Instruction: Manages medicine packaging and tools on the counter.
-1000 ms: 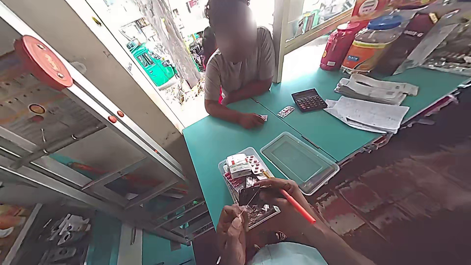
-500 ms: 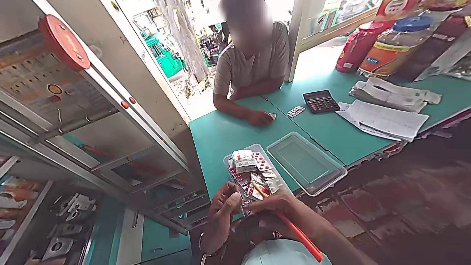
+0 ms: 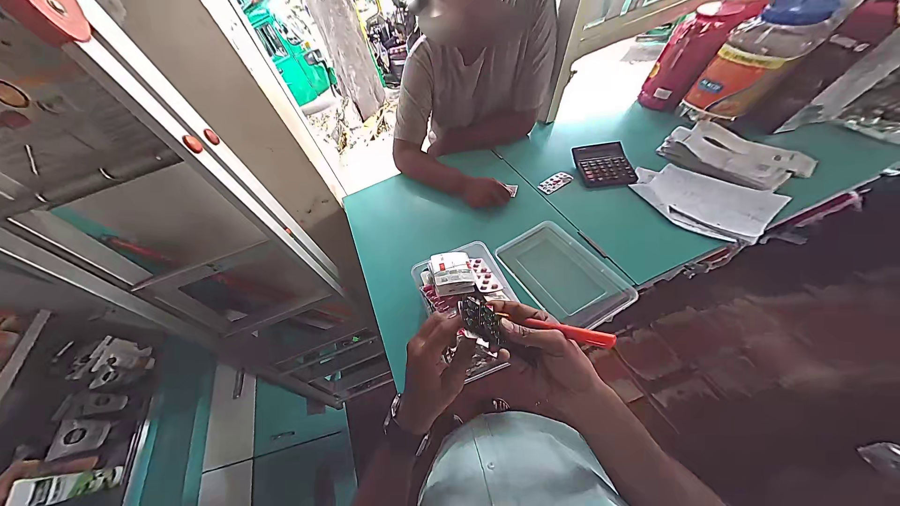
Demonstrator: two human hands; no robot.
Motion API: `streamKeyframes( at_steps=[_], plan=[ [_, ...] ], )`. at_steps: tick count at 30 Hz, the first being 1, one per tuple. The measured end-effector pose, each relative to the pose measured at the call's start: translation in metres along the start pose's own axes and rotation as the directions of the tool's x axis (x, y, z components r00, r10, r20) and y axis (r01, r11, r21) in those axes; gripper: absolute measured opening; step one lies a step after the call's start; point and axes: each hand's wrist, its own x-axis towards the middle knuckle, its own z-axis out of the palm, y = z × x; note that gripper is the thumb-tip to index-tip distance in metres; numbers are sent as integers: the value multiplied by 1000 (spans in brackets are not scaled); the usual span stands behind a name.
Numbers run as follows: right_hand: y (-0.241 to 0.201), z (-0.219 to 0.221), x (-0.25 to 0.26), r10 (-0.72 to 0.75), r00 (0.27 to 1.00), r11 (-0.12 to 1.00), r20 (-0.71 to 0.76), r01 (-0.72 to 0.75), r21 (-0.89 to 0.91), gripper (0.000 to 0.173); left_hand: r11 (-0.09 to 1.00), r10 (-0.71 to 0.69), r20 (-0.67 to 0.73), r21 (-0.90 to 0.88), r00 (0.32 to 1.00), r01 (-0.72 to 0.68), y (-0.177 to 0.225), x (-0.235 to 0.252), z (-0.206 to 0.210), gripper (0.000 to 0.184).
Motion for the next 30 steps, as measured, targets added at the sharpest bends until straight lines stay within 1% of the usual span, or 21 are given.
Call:
streamKeyframes(
  at_steps=[2, 4, 5, 7, 8, 9, 10, 11, 12, 14, 15, 17, 19, 21, 22, 24, 25, 26, 27, 28, 30],
  plan=[
    [-2, 2, 0, -33, 999, 996, -24, 31, -85, 24, 997, 54, -57, 66, 997, -50, -1, -1, 3, 13],
    [-1, 7, 0, -114, 991, 967, -63, 96, -238, 26, 996, 79, -88, 48, 993, -75, -3, -3, 5, 9],
    [0, 7, 0, -175, 983, 933, -51, 150, -326, 27, 996, 90, -98, 37, 991, -86, -5, -3, 6, 8],
    [2, 4, -1, -307, 951, 809, 31, 278, -518, 27, 995, 102, -99, 20, 990, -100, -7, -4, 6, 7],
    [2, 3, -1, -361, 929, 736, 80, 337, -587, 27, 994, 109, -97, 9, 989, -108, -7, -4, 5, 6],
    [2, 3, -2, -397, 910, 690, 121, 383, -615, 27, 993, 113, -95, -4, 989, -114, -7, -4, 4, 6],
    [2, 3, -2, -410, 899, 677, 151, 412, -610, 27, 992, 121, -94, -22, 988, -123, -6, -5, 4, 6],
    [3, 3, -2, -405, 902, 702, 153, 414, -579, 27, 990, 131, -101, -42, 986, -136, -6, -5, 3, 6],
    [5, 5, -3, -383, 916, 764, 121, 388, -515, 28, 987, 137, -117, -63, 984, -145, -6, -6, 3, 5],
    [10, 8, -2, -325, 946, 886, 11, 309, -346, 31, 987, 122, -141, -90, 982, -135, -6, -6, 4, 4],
    [10, 10, 0, -313, 949, 913, -41, 289, -287, 32, 987, 106, -139, -105, 985, -121, -6, -7, 5, 4],
    [9, 12, 3, -318, 941, 931, -114, 287, -227, 32, 983, 56, -111, -170, 992, -75, -3, -9, 5, 8],
    [10, 10, 6, -341, 928, 925, -148, 305, -225, 30, 955, 31, -42, -293, 999, -42, 4, -15, 3, 18],
    [11, 6, 9, -384, 910, 908, -158, 340, -245, 29, 891, 74, -10, -449, 997, -70, 11, -18, 1, 24],
    [11, 4, 11, -390, 906, 905, -168, 343, -252, 29, 835, 75, -23, -546, 997, -75, 14, -18, 0, 26],
    [9, 2, 13, -387, 907, 905, -169, 338, -258, 28, 663, -1, -49, -748, 999, -36, 21, -17, -5, 27],
    [9, 1, 13, -392, 906, 900, -156, 343, -269, 28, 583, -60, -48, -812, 997, -5, 25, -15, -9, 27],
    [10, -1, 12, -410, 903, 887, -132, 360, -290, 28, 550, -115, -43, -835, 992, 28, 28, -12, -14, 26],
    [12, -3, 13, -438, 893, 863, -102, 386, -326, 28, 545, -175, -39, -836, 984, 64, 31, -5, -20, 24],
    [14, -5, 13, -466, 882, 830, -66, 410, -377, 28, 562, -220, -29, -821, 975, 102, 34, 2, -25, 22],
    [17, -9, 12, -492, 868, 757, 59, 461, -464, 28, 627, -260, -1, -761, 966, 168, 37, 15, -32, 20]
  ],
)
